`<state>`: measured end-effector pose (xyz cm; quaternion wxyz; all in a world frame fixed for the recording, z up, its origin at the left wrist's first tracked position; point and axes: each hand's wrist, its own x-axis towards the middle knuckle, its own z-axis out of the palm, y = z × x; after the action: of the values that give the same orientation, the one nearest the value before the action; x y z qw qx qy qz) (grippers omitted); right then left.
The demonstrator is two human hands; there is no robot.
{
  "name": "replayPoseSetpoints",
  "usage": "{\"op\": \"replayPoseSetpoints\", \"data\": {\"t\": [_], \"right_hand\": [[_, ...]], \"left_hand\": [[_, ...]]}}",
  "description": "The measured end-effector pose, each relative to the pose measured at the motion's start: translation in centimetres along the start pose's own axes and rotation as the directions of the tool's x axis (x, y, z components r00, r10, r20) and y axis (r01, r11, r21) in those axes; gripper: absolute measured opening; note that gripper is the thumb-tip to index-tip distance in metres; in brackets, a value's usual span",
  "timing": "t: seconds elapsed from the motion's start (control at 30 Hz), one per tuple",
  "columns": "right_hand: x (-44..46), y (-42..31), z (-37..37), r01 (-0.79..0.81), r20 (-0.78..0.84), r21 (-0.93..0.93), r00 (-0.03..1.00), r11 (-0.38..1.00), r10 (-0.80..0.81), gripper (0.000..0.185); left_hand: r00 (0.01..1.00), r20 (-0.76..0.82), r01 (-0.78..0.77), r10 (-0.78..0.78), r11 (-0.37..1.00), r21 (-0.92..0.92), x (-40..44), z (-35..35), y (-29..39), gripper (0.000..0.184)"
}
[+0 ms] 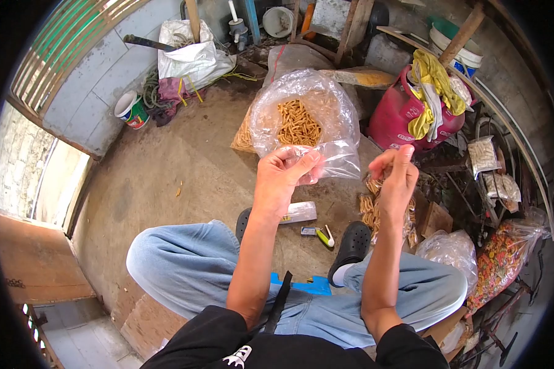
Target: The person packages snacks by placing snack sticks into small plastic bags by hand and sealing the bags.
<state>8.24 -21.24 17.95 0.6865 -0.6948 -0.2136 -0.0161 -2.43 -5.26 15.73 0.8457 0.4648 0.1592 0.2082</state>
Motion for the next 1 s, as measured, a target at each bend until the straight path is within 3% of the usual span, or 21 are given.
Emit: {"op": "replayPoseSetpoints", "data": {"t": [0.17,0.23,0.27,0.33,0.4,0.47,0.5,0.6,0.63,0.67,0.83,0.9,1.0], "right_hand": [[-0.3,-2.3,-0.5,0.065,0.092,-0.015,0.994,0.998,-0.063,0.052],[-0.3,-2.4,-0.6,0.147,0.244,-0.096,0.962,0.985,-0.120,0.027],[-0.4,-2.6,-0.4,0.147,0.243,-0.096,0.963,0.984,-0.120,0.027],[-0.7,-3.0,0.3,0.225,0.287,-0.184,0.943,0.957,-0.167,0.010],[-0.7,-2.4,0.7,0.260,0.285,-0.188,0.937,0.947,-0.201,0.010],[-0.7,-1.9,0.9,0.437,0.292,-0.288,0.887,0.852,-0.357,0.009],[-0.8,-1.8,0.9,0.438,0.292,-0.287,0.887,0.852,-0.357,0.009],[-0.9,-1.7,0.7,0.317,0.303,-0.275,0.925,0.908,-0.231,0.013],[-0.9,-1.7,0.6,0.037,0.369,-0.083,0.929,0.996,-0.003,0.016],[-0.9,-1.8,0.6,-0.271,0.471,0.084,0.859,0.959,0.201,0.020],[-0.9,-0.5,1.1,-0.194,0.504,0.184,0.860,0.963,0.077,0.027],[-0.9,-0.4,1.2,-0.142,0.496,0.182,0.867,0.973,0.033,0.028],[-0.7,-0.7,1.1,-0.216,0.469,0.178,0.876,0.960,0.110,0.034]], "left_hand": [[0.998,-0.055,-0.022,0.024,0.999,0.037,-0.2,0.4,0.4,0.022],[0.997,-0.066,-0.022,0.026,0.998,0.054,-0.3,0.6,0.4,0.022],[0.997,-0.054,-0.043,0.047,0.996,0.076,-0.3,0.6,0.5,0.021],[0.997,-0.041,-0.063,0.068,0.993,0.100,-0.4,0.8,0.6,0.020],[0.994,-0.020,-0.101,0.105,0.984,0.146,-0.5,1.0,0.6,0.019],[0.994,-0.028,-0.103,0.109,0.982,0.156,-0.5,1.2,0.5,0.017],[0.993,-0.036,-0.104,0.111,0.981,0.164,-0.5,1.2,0.5,0.015],[0.979,-0.007,-0.200,0.204,0.967,0.160,-0.2,1.0,-0.1,0.020],[0.979,-0.008,-0.199,0.203,0.967,0.159,-0.2,0.9,0.0,0.020],[0.979,0.014,-0.205,0.205,0.967,0.151,-0.2,0.9,0.0,0.018],[0.983,0.105,-0.164,0.153,0.980,0.114,-0.3,0.5,0.7,0.017],[0.990,0.015,-0.144,0.143,0.971,0.191,-0.2,0.0,0.9,0.017],[0.989,-0.102,-0.081,0.108,0.968,0.238,0.4,-1.4,0.7,0.021]]}}
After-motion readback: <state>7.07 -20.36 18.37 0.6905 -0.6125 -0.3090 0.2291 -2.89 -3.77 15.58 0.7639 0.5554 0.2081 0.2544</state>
